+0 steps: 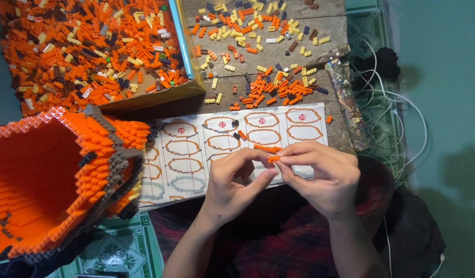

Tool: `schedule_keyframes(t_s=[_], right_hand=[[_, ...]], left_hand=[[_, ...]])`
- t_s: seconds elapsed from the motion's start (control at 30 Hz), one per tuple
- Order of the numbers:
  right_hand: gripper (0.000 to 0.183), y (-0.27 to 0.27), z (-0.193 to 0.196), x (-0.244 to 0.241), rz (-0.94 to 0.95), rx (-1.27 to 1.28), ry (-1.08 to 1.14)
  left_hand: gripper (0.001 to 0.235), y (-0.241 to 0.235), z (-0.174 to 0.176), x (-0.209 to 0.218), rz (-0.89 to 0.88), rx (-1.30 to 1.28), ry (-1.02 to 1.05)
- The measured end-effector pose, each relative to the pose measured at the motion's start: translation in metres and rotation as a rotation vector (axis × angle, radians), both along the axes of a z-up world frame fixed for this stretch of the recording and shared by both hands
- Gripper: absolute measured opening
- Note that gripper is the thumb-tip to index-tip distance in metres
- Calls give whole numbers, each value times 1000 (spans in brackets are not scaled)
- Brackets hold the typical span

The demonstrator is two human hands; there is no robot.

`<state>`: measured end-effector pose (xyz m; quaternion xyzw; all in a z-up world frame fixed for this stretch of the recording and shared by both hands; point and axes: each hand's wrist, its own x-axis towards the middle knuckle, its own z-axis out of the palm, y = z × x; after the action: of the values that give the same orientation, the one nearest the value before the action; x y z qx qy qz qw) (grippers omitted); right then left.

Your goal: Assembling a model or craft by snapping together small interlocking plastic pieces following a printed pattern.

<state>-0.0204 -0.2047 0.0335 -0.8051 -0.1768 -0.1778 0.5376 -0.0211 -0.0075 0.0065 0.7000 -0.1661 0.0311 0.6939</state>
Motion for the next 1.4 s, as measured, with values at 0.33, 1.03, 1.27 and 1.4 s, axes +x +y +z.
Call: schedule_keyframes(t_s=[0.33,1.03,1.27,1.4], right_hand=[[13,3,-3,-12,-154,-134,-155],[4,-10,-9,86,-13,-850,-31],[7,-40,-5,62,23,-628,21],[12,-55,-15,30,-71,-550,119]], left_hand=[[1,-8,-17,-4,-27,-91,48],[28,18,10,30,298,767,-166],[17,-14,-19,9,150,756,-411],[15,-21,-33,6,89,792,-394]])
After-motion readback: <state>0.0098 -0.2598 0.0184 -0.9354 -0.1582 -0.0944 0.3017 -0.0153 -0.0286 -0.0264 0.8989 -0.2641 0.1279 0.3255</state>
